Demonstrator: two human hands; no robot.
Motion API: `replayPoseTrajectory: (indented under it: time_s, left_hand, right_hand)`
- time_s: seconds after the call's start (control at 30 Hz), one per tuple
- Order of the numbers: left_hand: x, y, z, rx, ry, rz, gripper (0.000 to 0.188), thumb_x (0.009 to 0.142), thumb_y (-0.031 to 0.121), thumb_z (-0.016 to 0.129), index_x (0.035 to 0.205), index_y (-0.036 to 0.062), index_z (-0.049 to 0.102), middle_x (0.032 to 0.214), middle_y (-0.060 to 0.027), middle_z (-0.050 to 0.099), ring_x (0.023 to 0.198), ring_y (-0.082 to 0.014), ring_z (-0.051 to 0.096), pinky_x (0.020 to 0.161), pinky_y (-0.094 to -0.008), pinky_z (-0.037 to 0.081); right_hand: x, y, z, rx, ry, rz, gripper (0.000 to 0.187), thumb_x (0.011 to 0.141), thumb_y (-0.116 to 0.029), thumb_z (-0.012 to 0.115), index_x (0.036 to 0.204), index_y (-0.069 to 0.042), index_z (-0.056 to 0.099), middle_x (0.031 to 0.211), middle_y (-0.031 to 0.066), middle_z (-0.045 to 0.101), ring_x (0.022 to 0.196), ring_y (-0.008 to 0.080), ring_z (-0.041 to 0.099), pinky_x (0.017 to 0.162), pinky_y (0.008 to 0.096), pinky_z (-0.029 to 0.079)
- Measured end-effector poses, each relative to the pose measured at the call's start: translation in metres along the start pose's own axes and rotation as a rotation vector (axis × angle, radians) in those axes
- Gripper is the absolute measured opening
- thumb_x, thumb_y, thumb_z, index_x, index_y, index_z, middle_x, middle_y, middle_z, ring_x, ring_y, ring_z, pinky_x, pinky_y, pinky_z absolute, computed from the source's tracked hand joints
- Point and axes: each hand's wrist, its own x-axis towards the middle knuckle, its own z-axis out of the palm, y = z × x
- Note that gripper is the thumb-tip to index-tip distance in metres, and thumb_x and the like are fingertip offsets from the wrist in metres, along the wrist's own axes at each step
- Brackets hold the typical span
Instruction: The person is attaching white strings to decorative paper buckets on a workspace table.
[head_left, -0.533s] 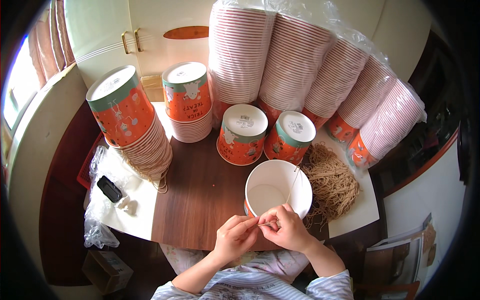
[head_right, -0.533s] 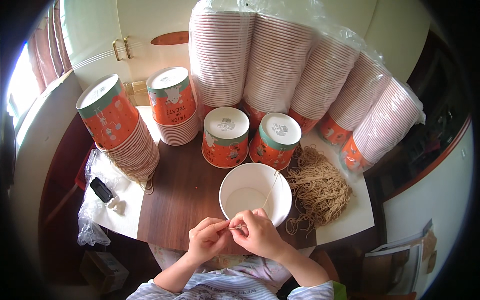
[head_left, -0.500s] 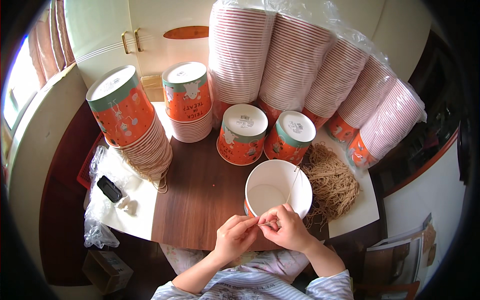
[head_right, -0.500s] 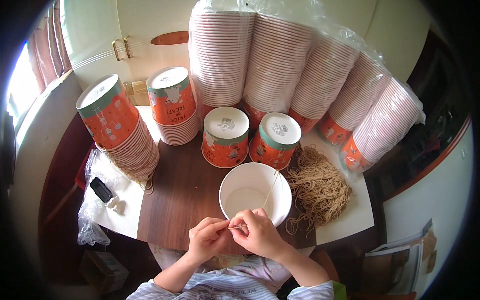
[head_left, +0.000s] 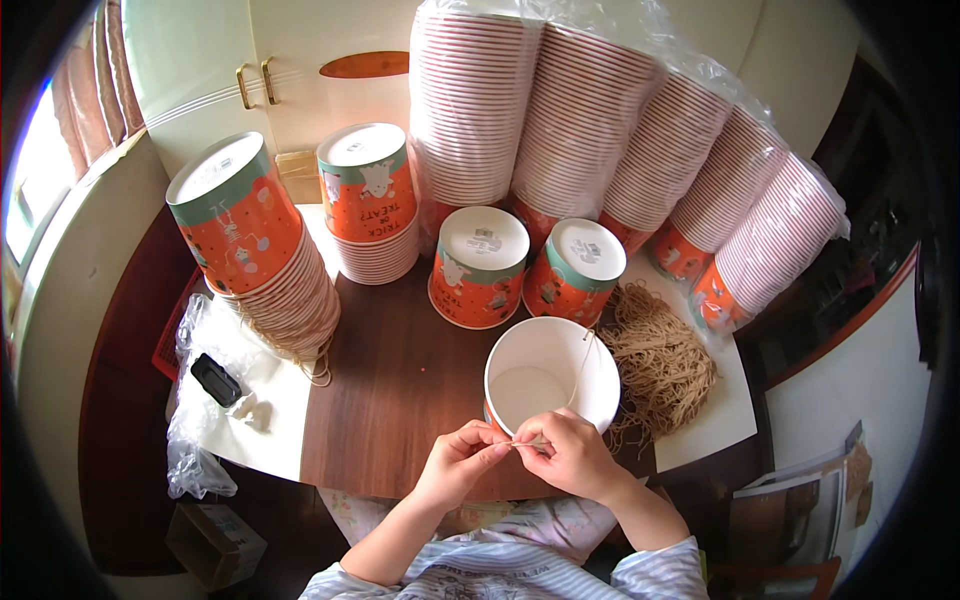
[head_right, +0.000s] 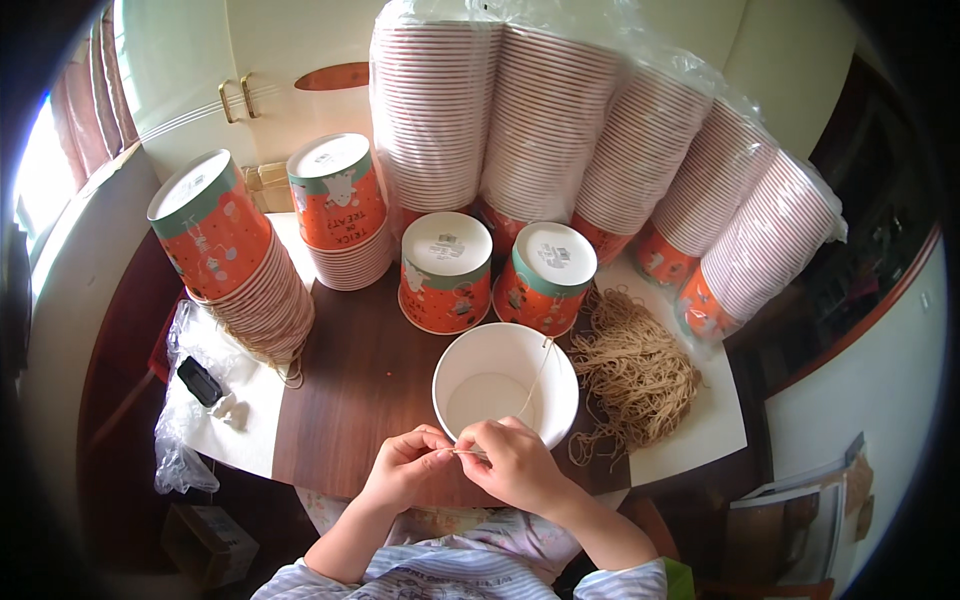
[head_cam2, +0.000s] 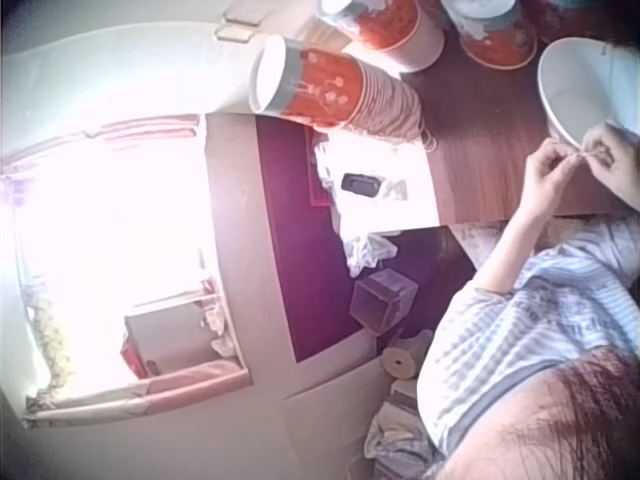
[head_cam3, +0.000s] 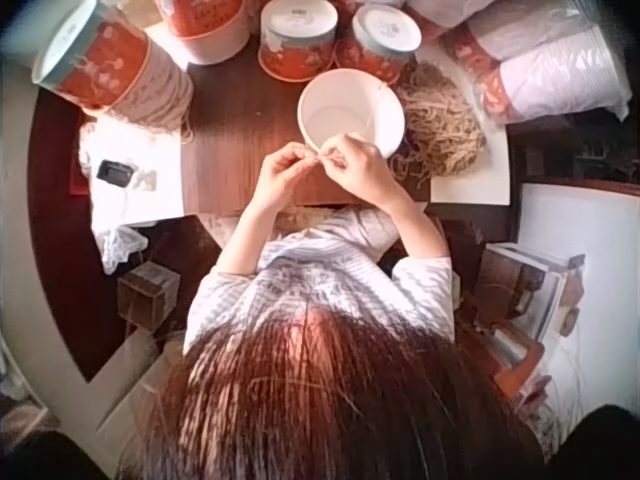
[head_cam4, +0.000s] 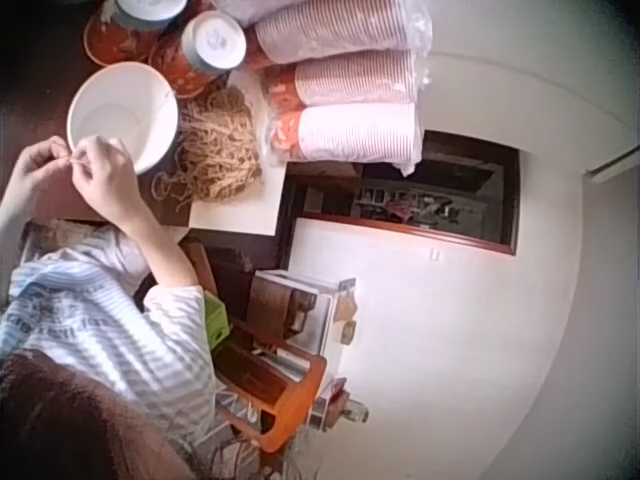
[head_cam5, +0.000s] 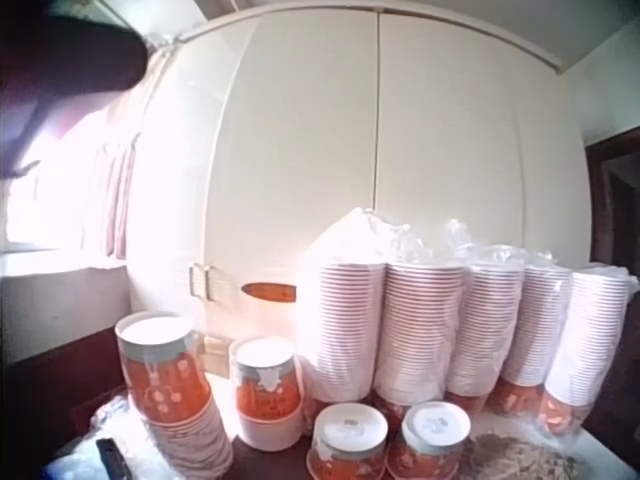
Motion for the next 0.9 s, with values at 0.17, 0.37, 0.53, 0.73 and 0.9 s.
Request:
replayPoseTrajectory:
  time_s: [0.17, 0.37, 0.53, 0.73, 0.9]
  left_hand:
    - [-0.003, 0.002, -0.007, -0.252, -0.031, -0.216, 0.008, 0.085, 0.008, 0.059, 0.09, 0.0017, 0.061, 0.086, 0.001, 0.056, 0.069, -0.0041, 0.048, 0.058, -0.0171, 0.037]
    - [-0.002, 0.003, -0.008, -0.31, -0.067, -0.3, 0.009, 0.087, 0.011, 0.058, 0.09, 0.0037, 0.06, 0.083, 0.0029, 0.056, 0.063, -0.001, 0.042, 0.053, -0.0154, 0.032]
    - [-0.002, 0.006, -0.008, -0.349, -0.054, -0.341, 0.011, 0.088, 0.008, 0.055, 0.094, 0.0024, 0.061, 0.086, 0.0027, 0.056, 0.063, -0.001, 0.042, 0.053, -0.0154, 0.031]
    - [0.0, 0.012, -0.007, 0.562, -0.188, 0.247, 0.021, 0.076, -0.005, 0.057, 0.095, 0.0028, 0.063, 0.085, -0.0067, 0.054, 0.081, -0.0163, 0.053, 0.068, -0.025, 0.044]
    - [0.002, 0.018, 0.001, 0.704, -0.187, 0.288, 0.018, 0.075, -0.001, 0.062, 0.092, 0.0036, 0.064, 0.086, -0.0068, 0.053, 0.082, -0.0171, 0.054, 0.069, -0.0268, 0.046]
  right_hand:
    - [0.001, -0.002, 0.002, 0.021, 0.029, -0.02, 0.021, 0.068, -0.003, 0.067, 0.085, -0.009, 0.055, 0.075, 0.0015, 0.057, 0.06, 0.0182, 0.059, 0.052, 0.0302, 0.047]
    - [0.001, -0.004, -0.002, -0.012, -0.049, -0.063, 0.019, 0.069, -0.005, 0.069, 0.086, -0.013, 0.063, 0.077, 0.0, 0.056, 0.061, 0.0153, 0.059, 0.049, 0.0281, 0.048]
    - [0.0, -0.001, 0.0, -0.089, 0.045, -0.2, 0.015, 0.07, -0.006, 0.068, 0.083, -0.011, 0.062, 0.076, -0.0007, 0.055, 0.061, 0.0146, 0.059, 0.049, 0.0278, 0.048]
    - [-0.009, -0.005, -0.001, -0.147, 0.047, -0.166, 0.012, 0.07, -0.007, 0.068, 0.077, -0.008, 0.058, 0.077, 0.001, 0.054, 0.06, 0.0149, 0.059, 0.05, 0.0277, 0.048]
    - [-0.022, -0.014, 0.0, -0.289, 0.088, -0.176, 0.011, 0.072, -0.011, 0.067, 0.079, -0.008, 0.059, 0.077, 0.0002, 0.053, 0.062, 0.013, 0.058, 0.051, 0.0262, 0.047]
